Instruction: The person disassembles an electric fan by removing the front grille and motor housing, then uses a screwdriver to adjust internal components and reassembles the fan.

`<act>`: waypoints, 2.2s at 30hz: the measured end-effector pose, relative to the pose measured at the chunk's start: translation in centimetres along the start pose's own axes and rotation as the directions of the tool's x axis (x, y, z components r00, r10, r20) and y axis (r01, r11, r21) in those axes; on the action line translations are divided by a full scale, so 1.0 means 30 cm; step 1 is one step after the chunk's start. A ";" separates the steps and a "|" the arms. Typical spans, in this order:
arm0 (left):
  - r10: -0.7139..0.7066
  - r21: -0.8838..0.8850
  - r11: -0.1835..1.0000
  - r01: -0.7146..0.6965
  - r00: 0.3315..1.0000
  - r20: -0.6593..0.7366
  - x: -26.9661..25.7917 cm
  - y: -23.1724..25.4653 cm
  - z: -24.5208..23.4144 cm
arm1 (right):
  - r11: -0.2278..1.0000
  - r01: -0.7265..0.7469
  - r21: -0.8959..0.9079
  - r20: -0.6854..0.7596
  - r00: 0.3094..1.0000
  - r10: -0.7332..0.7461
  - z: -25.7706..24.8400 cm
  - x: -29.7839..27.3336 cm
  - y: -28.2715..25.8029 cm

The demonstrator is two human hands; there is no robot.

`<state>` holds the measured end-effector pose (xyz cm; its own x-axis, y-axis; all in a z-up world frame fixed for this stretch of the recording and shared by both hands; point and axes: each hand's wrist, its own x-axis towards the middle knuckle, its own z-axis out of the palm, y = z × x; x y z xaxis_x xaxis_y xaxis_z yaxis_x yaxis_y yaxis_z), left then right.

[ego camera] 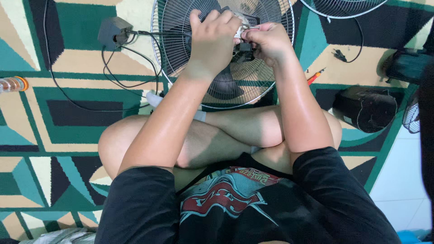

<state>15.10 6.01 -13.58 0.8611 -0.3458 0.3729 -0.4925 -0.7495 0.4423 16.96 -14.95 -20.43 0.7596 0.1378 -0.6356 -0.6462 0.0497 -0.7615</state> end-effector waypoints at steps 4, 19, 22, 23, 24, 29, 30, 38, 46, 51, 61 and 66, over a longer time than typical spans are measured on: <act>-0.001 -0.021 1.000 0.001 1.000 0.006 0.001 0.001 -0.006 | 0.999 -0.039 -0.005 0.000 0.999 0.039 -0.004 0.002 -0.001; -0.008 -0.064 0.998 0.009 1.000 0.021 0.007 0.008 -0.025 | 0.996 -0.090 0.006 0.029 0.996 0.090 -0.034 0.016 0.013; -0.009 -0.055 0.998 0.010 1.000 0.019 0.007 0.005 -0.021 | 0.996 -0.092 0.020 0.045 0.995 0.091 -0.037 0.015 0.011; -0.010 -0.046 0.999 0.011 1.000 0.022 0.007 0.006 -0.020 | 0.995 -0.092 0.028 0.054 0.994 0.090 -0.038 0.013 0.009; -0.011 -0.037 0.999 0.012 1.000 0.025 0.006 0.006 -0.019 | 0.994 -0.105 0.033 0.051 0.993 0.103 -0.040 0.010 0.005; -0.008 -0.024 1.000 0.008 1.000 0.016 0.006 0.007 -0.017 | 0.990 -0.136 0.044 0.053 0.990 0.134 -0.042 0.001 -0.012; -0.009 -0.031 0.999 0.009 1.000 0.016 0.006 0.007 -0.017 | 0.990 -0.132 0.058 0.069 0.989 0.128 -0.042 0.000 -0.013; 0.008 0.012 1.000 -0.008 0.999 0.035 -0.002 -0.005 -0.016 | 0.928 -0.021 -0.373 -0.058 0.998 -0.001 -0.331 -0.071 -0.048; 0.025 -0.039 0.999 -0.020 0.991 0.128 -0.008 -0.050 0.001 | 0.544 -0.692 -0.475 -0.641 0.695 0.324 -0.880 -0.198 0.252; -0.015 -0.059 0.998 0.023 0.990 0.139 0.003 -0.045 -0.022 | 0.373 -0.601 -0.706 -0.387 0.770 0.508 -0.827 -0.071 0.377; -0.137 -0.140 0.978 0.157 0.980 0.144 0.023 -0.034 0.004 | 0.723 0.185 -0.665 -0.270 0.844 -0.464 -0.598 -0.306 -0.017; -0.171 -0.143 0.971 0.193 0.974 0.149 0.039 -0.027 -0.003 | 0.768 0.589 -0.252 -0.115 0.769 -0.628 -0.334 -0.304 -0.096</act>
<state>16.50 6.24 -13.43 0.9418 -0.2924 0.1656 -0.3302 -0.7137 0.6178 12.64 -26.26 -13.72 0.9989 -0.0386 -0.0252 -0.0300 -0.1298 -0.9911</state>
